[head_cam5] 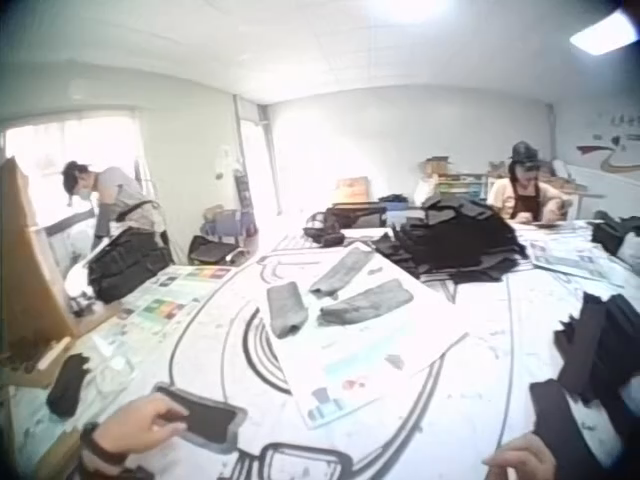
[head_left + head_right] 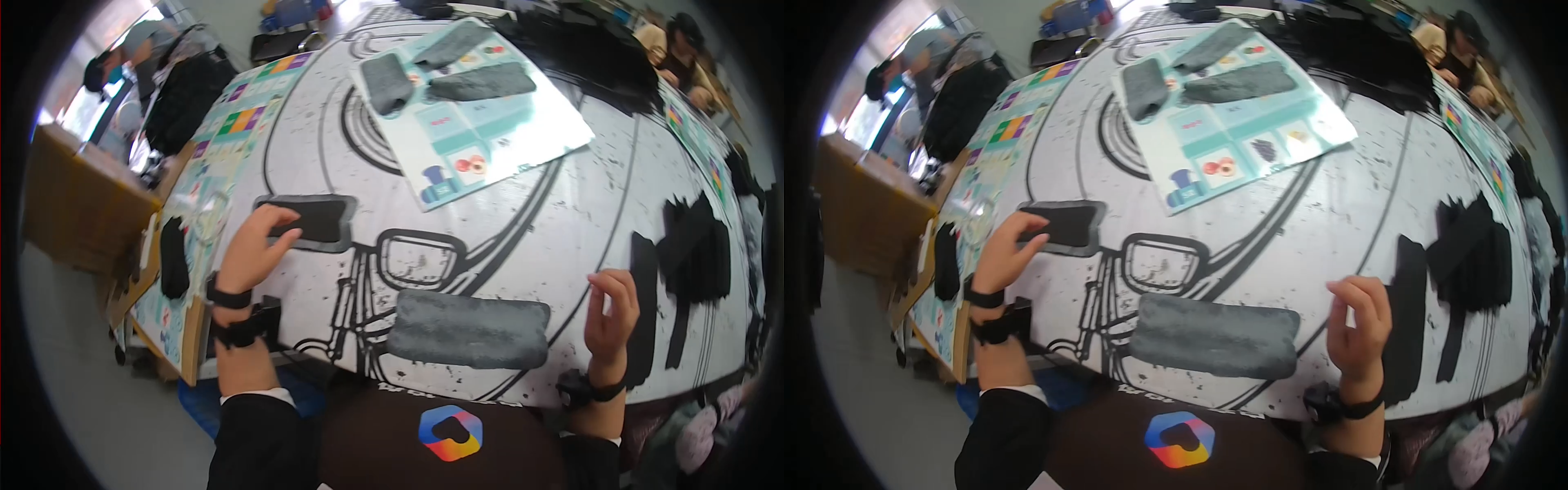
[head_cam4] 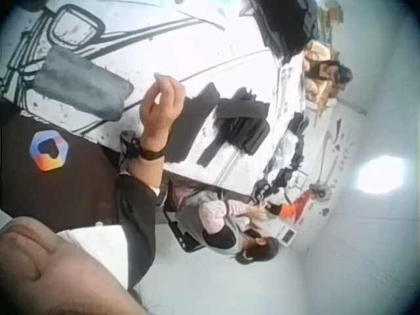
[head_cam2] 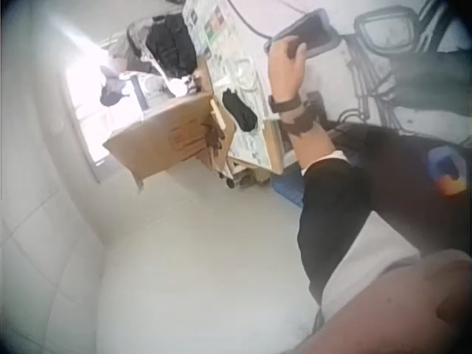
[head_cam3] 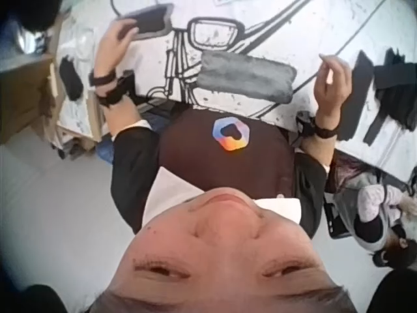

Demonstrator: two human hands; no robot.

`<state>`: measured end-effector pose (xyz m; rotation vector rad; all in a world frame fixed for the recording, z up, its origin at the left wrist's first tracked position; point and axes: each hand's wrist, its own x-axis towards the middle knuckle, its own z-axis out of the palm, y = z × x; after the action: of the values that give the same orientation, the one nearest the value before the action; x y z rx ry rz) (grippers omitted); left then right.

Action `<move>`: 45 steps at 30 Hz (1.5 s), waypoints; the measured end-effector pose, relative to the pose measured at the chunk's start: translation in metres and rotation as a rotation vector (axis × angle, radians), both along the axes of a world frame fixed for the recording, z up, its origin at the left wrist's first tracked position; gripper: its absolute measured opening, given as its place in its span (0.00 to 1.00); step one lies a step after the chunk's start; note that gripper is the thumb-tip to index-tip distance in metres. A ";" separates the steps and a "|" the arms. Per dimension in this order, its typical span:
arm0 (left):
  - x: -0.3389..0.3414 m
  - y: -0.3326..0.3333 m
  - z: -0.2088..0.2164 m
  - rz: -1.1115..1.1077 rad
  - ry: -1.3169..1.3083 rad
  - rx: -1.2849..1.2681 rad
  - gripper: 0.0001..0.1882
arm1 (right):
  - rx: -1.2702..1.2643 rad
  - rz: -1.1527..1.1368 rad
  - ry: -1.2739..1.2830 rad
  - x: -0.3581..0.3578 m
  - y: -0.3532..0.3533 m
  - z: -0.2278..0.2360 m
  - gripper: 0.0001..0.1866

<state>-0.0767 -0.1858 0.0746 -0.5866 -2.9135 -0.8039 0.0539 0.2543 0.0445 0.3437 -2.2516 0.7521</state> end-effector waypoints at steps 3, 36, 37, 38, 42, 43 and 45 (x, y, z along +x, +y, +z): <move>-0.010 0.019 0.019 -0.077 -0.056 0.025 0.11 | -0.003 -0.018 0.009 0.003 0.002 0.003 0.12; 0.069 0.079 0.003 -0.347 -0.230 0.188 0.10 | 0.246 -0.770 -0.522 0.121 0.078 0.014 0.11; 0.072 0.079 0.003 -0.324 -0.242 0.231 0.09 | 0.247 -0.767 -0.523 0.121 0.068 0.023 0.11; 0.075 0.079 0.002 -0.304 -0.255 0.276 0.09 | 0.286 -0.835 -0.294 0.121 0.055 0.034 0.10; 0.094 0.089 0.003 -0.321 -0.471 0.595 0.13 | 0.361 -0.456 0.063 0.130 0.007 0.050 0.05; 0.102 0.085 -0.001 -0.322 -0.524 0.638 0.16 | 0.373 -0.228 0.151 0.111 -0.003 0.055 0.04; 0.106 0.087 -0.023 -0.344 -0.612 0.951 0.14 | 0.323 -0.032 0.220 0.096 -0.023 0.035 0.10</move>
<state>0.0290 -0.0988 0.0514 -0.8055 -2.3454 -2.5422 0.1495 0.2312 0.0798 0.5157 -2.1591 0.3128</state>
